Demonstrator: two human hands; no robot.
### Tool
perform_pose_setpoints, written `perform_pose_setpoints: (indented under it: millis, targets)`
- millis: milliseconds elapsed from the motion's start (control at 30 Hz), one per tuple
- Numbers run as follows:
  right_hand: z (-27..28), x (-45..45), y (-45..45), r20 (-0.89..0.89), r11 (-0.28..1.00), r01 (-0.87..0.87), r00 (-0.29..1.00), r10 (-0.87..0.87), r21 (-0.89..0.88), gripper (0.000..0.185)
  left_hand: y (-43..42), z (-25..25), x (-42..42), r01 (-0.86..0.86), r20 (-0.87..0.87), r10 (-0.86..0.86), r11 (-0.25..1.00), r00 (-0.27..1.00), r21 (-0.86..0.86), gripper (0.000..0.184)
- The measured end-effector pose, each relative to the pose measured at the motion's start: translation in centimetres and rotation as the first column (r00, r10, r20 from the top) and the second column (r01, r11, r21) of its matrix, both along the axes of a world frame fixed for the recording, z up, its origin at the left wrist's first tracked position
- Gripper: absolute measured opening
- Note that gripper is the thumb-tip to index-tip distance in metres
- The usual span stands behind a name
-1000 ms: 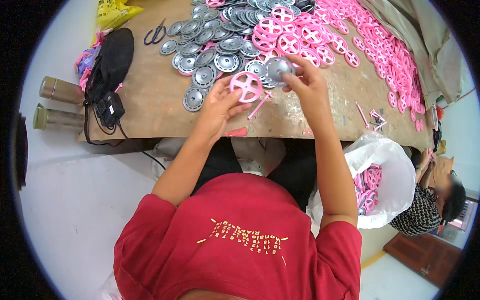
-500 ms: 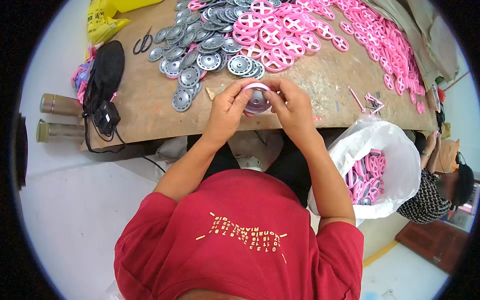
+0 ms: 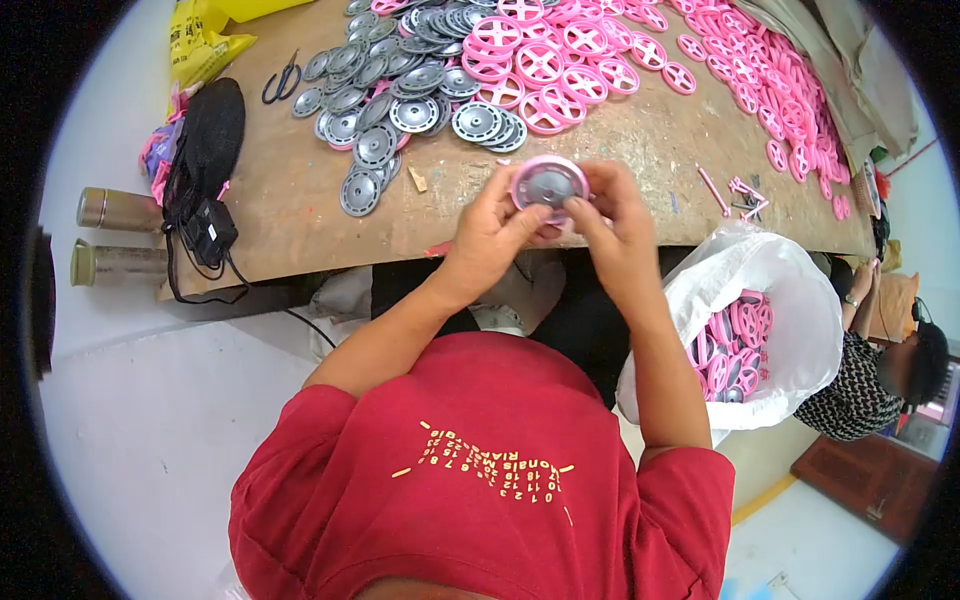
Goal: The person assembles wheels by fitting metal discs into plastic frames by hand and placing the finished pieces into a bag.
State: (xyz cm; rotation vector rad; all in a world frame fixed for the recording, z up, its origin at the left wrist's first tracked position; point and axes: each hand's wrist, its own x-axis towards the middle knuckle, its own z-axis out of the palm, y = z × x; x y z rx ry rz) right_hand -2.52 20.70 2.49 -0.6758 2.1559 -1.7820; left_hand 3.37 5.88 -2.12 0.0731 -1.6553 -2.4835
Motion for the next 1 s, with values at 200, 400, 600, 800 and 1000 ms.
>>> perform_pose_setpoints:
  millis: [200, 400, 600, 800, 1000]
  targets:
    - [5.8, 0.9, 12.6, -0.328, 0.87, 0.465, 0.858, -0.397, 0.164, 0.031, -2.0, 0.1, 1.3, -0.107, -0.163, 0.039, 0.895, 0.986, -0.433, 0.039]
    - [7.1, 1.0, 14.6, -0.686, 0.656, 0.74, 0.556, -0.469, 0.152, 0.019, -10.4, 0.0, 2.3, -0.522, -0.313, 0.464, 0.439, 0.829, -0.731, 0.029]
    - [1.3, -0.9, -2.3, -0.433, 0.896, -0.029, 0.868, 0.243, 0.443, 0.022, -14.6, -0.7, 4.2, -0.543, -0.378, 0.532, 0.193, 0.758, -0.817, 0.03]
    - [-3.8, -4.1, -7.9, -0.474, 0.79, -0.151, 0.728, 0.496, 0.594, 0.022, -16.0, -2.0, 2.5, -0.459, -0.353, 0.52, 0.085, 0.778, -0.885, 0.041]
    - [-2.6, -5.1, -4.3, -0.503, 0.72, 0.093, 0.776, 0.381, 0.688, 0.014, -15.3, -2.1, 0.3, -0.405, -0.308, 0.526, 0.078, 0.793, -0.911, 0.053]
